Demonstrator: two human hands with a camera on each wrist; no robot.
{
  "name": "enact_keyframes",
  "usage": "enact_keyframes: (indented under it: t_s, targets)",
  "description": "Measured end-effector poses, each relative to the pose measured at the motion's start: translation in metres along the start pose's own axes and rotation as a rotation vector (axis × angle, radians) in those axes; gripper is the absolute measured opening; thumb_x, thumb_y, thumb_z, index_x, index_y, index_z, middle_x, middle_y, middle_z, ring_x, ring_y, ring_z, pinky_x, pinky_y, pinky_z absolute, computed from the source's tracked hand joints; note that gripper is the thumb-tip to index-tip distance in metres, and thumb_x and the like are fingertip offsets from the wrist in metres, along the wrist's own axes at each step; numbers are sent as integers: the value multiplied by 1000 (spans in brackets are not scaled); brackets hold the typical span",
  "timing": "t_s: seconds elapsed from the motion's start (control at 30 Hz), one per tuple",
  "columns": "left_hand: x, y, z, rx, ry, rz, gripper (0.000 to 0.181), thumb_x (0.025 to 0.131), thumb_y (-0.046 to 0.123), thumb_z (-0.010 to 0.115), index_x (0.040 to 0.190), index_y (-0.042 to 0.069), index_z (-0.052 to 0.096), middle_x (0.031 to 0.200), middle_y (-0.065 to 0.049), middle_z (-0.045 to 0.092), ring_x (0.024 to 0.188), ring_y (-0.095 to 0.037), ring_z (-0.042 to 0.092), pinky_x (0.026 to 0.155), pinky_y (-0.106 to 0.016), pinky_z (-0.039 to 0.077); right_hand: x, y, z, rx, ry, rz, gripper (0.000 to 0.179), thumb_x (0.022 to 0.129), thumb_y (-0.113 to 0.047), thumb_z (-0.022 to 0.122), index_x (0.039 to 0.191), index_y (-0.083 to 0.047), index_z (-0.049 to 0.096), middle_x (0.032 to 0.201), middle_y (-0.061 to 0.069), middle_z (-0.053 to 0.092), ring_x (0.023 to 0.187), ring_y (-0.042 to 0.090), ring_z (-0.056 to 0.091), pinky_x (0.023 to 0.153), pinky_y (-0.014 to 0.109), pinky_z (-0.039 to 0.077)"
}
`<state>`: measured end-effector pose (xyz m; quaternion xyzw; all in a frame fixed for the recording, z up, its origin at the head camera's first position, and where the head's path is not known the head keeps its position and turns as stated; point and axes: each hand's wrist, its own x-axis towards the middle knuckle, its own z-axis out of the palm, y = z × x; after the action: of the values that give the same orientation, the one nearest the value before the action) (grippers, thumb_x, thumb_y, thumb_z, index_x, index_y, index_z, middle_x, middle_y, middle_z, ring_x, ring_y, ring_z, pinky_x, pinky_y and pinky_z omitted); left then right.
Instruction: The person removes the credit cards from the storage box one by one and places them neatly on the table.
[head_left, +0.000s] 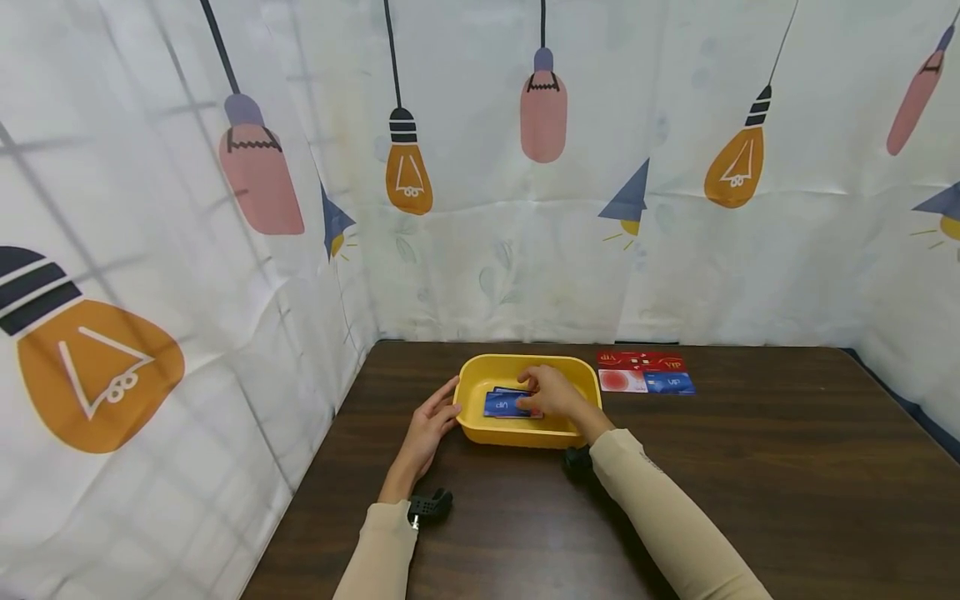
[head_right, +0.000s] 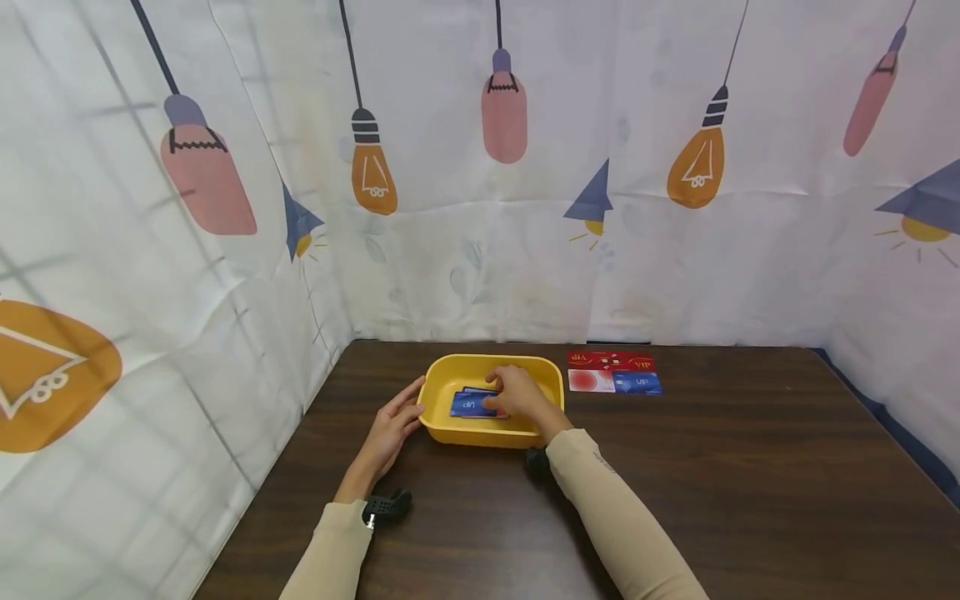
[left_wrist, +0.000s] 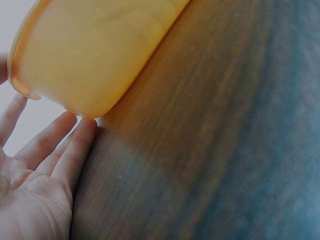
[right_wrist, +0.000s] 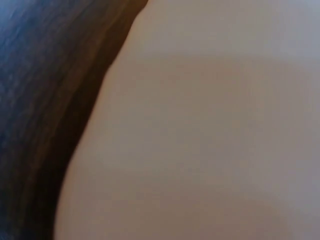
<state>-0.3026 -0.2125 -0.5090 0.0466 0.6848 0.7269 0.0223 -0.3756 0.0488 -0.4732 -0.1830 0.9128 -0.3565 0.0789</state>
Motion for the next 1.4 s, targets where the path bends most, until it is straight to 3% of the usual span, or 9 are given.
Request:
enact_keyframes:
  t_s: [0.53,1.1,1.4]
  targets:
    - [-1,1,1,4,-4,-2,54,103,16,60,155,24,48,149,-20,55,137,-34,53,101,-25,54,-6,-1,1,-87,-42,-5,51,74,-27,93,117,-10,72,109,7,61,104,24,49,92,40,44]
    - [-1,0,-1,12,-11,-9,53,104,15,58,155,25,47,150,-19,54,138,-34,53,103,-28,54,-6,-1,0,-156,-27,-46,48,73,-26,94,113,-9,75,105,7,60,101,25,47,89,37,41]
    - [-1,1,0,6,-9,-11,54,102,17,61,154,26,48,151,-18,54,139,-34,52,101,-25,54,-5,-1,1,-105,-12,-39,46,73,-24,93,114,-11,74,108,8,61,106,25,48,94,40,43]
